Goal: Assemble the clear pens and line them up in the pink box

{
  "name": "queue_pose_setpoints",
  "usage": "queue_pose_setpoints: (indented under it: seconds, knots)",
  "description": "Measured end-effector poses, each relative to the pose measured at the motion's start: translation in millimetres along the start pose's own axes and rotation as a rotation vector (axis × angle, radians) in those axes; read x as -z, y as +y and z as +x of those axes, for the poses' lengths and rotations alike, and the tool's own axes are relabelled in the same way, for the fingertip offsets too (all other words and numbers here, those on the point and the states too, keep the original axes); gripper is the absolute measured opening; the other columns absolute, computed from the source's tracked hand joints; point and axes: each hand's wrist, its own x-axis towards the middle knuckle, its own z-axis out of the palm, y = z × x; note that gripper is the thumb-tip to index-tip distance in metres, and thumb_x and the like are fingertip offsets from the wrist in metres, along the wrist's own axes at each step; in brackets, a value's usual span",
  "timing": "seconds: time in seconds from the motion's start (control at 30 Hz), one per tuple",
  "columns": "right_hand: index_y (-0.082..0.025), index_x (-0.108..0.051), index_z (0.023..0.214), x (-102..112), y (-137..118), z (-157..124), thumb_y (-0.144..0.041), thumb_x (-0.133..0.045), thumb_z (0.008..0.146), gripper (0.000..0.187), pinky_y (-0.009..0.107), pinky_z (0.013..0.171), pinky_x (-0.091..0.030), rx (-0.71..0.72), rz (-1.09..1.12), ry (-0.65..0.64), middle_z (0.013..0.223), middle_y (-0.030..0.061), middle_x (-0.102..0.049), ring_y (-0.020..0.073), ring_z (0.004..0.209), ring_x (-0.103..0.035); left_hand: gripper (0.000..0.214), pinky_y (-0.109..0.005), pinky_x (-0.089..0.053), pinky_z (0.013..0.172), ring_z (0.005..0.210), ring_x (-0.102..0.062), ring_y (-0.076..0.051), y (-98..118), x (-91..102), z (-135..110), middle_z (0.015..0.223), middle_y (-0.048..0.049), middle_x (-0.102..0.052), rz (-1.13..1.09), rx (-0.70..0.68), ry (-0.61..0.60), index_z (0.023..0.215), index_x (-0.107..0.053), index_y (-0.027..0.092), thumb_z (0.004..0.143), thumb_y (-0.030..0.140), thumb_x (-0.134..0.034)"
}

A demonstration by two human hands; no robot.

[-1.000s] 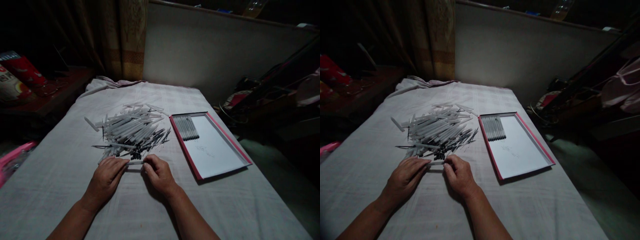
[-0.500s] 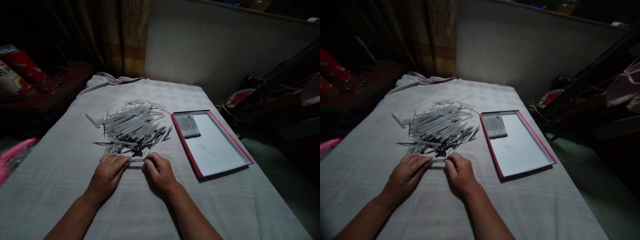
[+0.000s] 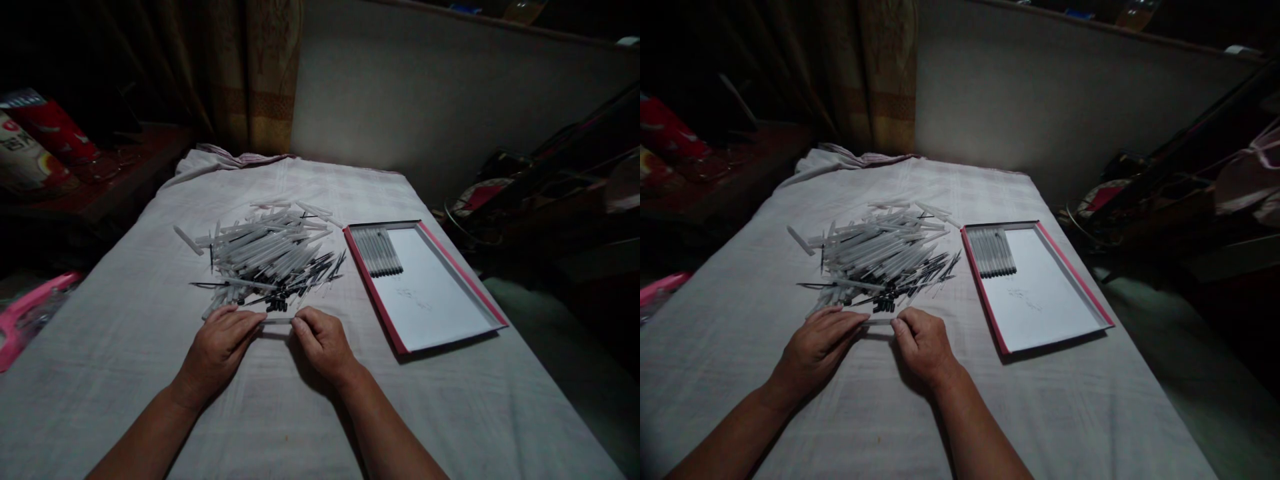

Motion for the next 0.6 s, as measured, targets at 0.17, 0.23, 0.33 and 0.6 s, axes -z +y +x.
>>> queue_pose_setpoints:
  seconds: [0.17, 0.23, 0.33, 0.6]
  knots:
    - [-0.02, -0.067, 0.08, -2, 0, -1, -0.033, -0.051, 0.094, 0.024, 0.023, 0.062, -0.043, -0.026, 0.035, -0.009, 0.067, 0.0004, -0.064, 0.0137, 0.062, -0.058, 0.023, -0.037, -0.053, 0.091, 0.088, -0.073, -0.018, 2, -1.3, -1, 0.1, -0.0042, -0.079, -0.004, -0.003, -0.006, 0.116, -0.068, 0.025, 0.099, 0.026, -0.053]
    - [-0.02, -0.071, 0.099, -3, 0, -1, -0.033, -0.058, 0.09, 0.021, 0.025, 0.065, -0.047, -0.023, 0.053, -0.02, 0.075, 0.0024, -0.07, 0.0154, 0.066, -0.063, 0.024, -0.037, -0.052, 0.092, 0.088, -0.073, -0.018, 4, -3.0, 0, 0.1, -0.0044, -0.079, -0.014, -0.02, -0.008, 0.118, -0.066, 0.025, 0.098, 0.025, -0.053]
    - [-0.021, -0.074, 0.1, -4, 0, -1, -0.033, -0.061, 0.088, 0.021, 0.027, 0.072, -0.05, -0.014, 0.093, -0.032, 0.084, 0.005, -0.075, 0.0176, 0.074, -0.068, 0.025, -0.038, -0.05, 0.095, 0.091, -0.072, -0.018, 7, -3.1, 2, 0.102, -0.0049, -0.077, -0.016, -0.05, -0.015, 0.121, -0.064, 0.024, 0.099, 0.023, -0.053]
    - [-0.017, -0.071, 0.081, 2, 3, 7, -0.038, -0.066, 0.077, 0.022, 0.023, 0.051, -0.042, -0.283, 0.432, 0.132, 0.062, 0.0003, -0.063, 0.0119, 0.053, -0.053, 0.017, -0.044, -0.048, 0.082, 0.09, -0.064, -0.028, -20, 16.5, 7, 0.096, -0.0093, -0.069, 0.339, 0.28, 0.223, 0.1, -0.068, 0.022, 0.097, 0.034, -0.055]
